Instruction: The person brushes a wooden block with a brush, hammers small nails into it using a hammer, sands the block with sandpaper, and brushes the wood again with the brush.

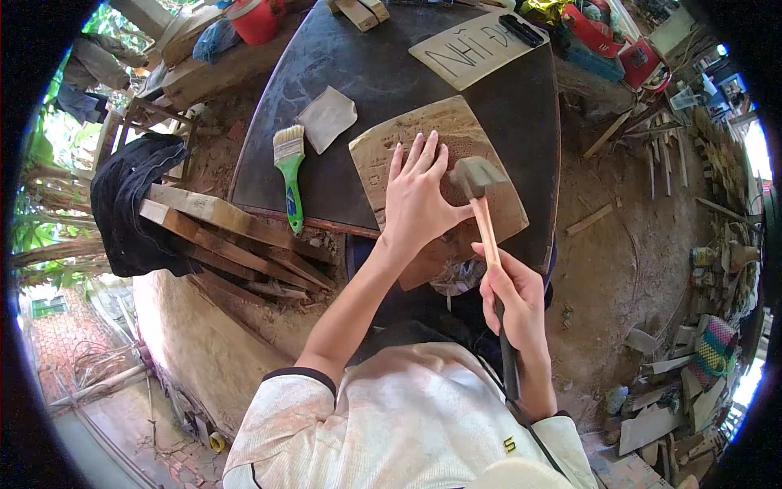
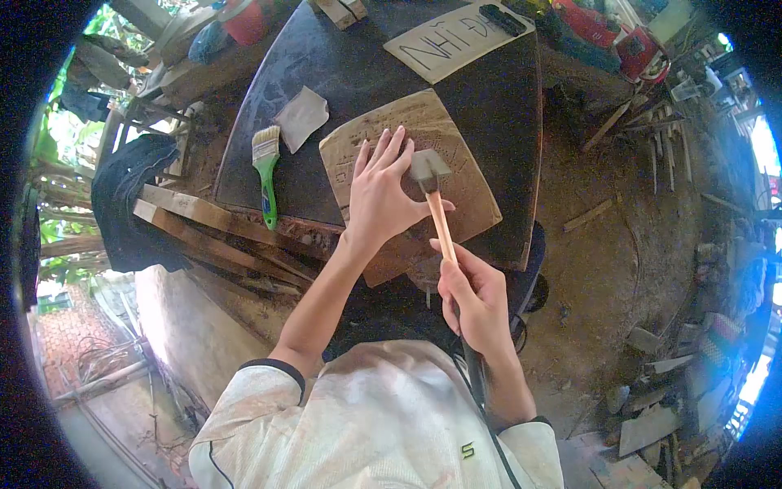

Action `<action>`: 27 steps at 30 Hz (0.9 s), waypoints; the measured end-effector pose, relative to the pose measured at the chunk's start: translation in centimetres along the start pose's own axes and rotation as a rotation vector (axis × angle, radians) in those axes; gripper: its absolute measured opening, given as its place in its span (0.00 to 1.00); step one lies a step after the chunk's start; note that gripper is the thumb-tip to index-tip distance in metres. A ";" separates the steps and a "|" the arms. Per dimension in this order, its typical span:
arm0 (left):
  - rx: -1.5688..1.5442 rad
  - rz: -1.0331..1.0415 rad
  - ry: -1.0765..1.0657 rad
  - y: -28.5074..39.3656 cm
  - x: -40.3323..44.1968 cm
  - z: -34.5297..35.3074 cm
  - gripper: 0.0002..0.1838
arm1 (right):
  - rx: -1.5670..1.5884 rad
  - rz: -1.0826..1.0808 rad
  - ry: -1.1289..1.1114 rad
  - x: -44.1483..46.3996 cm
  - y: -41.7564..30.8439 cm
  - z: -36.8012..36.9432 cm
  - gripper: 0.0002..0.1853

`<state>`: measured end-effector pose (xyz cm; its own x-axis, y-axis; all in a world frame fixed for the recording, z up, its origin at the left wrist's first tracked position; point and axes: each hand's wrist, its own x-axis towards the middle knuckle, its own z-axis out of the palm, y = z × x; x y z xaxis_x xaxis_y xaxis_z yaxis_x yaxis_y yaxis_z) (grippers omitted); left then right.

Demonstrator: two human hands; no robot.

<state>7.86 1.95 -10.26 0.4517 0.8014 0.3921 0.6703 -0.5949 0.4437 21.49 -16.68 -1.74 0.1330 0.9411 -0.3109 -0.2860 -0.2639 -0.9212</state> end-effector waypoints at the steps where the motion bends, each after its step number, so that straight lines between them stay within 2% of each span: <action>1: 0.007 0.003 -0.003 -0.1 0.0 0.0 0.63 | -0.007 -0.001 0.022 -0.2 -0.3 0.4 0.27; 2: 0.014 0.004 -0.007 -0.1 -0.1 0.1 0.64 | -0.015 0.000 0.044 -0.4 -0.4 0.6 0.27; 6: 0.000 0.005 -0.006 -0.2 0.0 0.1 0.63 | 0.059 -0.230 -0.099 -0.6 1.0 -0.7 0.27; 7: -0.002 0.005 0.002 -0.2 -0.1 0.3 0.63 | 0.056 -0.219 -0.075 -0.4 1.2 -0.6 0.27; 10: 0.007 0.007 0.011 -0.2 -0.1 0.3 0.64 | 0.011 0.023 0.014 0.5 0.0 -0.5 0.28; 15: 0.009 -0.005 0.006 0.0 0.0 0.0 0.64 | 0.091 -0.247 -0.071 -1.0 0.3 -1.2 0.27; 19: 0.012 0.007 0.018 -0.1 0.1 0.1 0.65 | 0.064 0.067 0.030 0.5 -0.2 -1.0 0.27; 22: 0.012 -0.007 -0.001 0.0 0.2 0.1 0.64 | -0.038 -0.057 0.074 -0.7 -1.3 -0.3 0.27; 23: 0.013 -0.019 -0.013 0.0 0.1 0.0 0.63 | -0.003 -0.150 0.032 -1.1 -0.7 -0.7 0.28; 26: 0.009 -0.023 -0.024 -0.1 0.1 0.1 0.61 | 0.063 -0.236 -0.044 -0.8 0.4 -1.1 0.27; 27: 0.010 -0.022 -0.025 0.0 0.1 0.1 0.60 | 0.049 -0.150 -0.014 -0.4 0.5 -1.0 0.27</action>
<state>7.93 2.09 -10.29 0.4513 0.8158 0.3615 0.6861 -0.5763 0.4440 22.28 -17.41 -2.33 0.1648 0.9721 -0.1671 -0.3103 -0.1097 -0.9443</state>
